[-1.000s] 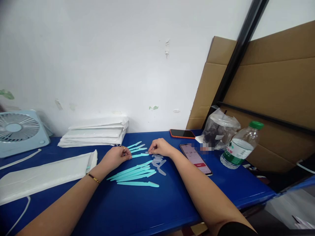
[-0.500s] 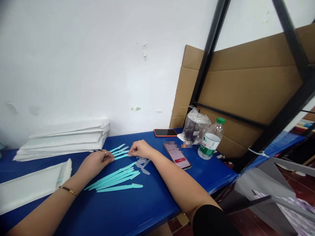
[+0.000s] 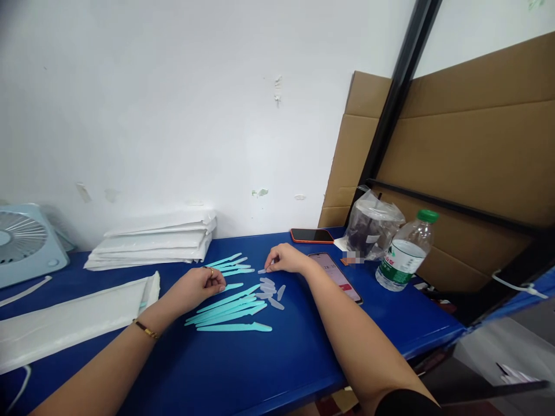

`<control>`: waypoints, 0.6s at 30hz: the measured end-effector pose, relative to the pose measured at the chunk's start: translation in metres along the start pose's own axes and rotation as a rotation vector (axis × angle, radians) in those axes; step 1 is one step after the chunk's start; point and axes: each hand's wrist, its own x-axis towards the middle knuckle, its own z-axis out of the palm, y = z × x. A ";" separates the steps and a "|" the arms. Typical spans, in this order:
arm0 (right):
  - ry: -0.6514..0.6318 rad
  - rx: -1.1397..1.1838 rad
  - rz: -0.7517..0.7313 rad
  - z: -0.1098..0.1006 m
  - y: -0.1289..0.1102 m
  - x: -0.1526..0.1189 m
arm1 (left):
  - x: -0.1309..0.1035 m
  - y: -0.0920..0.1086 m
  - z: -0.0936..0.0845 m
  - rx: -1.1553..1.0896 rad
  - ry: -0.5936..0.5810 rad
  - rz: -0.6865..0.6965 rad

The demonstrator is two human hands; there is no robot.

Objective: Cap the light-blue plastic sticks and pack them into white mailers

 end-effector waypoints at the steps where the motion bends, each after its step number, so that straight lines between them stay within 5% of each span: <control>1: 0.027 0.000 0.021 0.002 0.000 0.001 | 0.000 -0.002 -0.001 0.019 0.033 -0.008; 18: 0.080 0.091 0.047 0.041 -0.031 0.025 | 0.016 0.002 0.017 -0.010 0.088 -0.017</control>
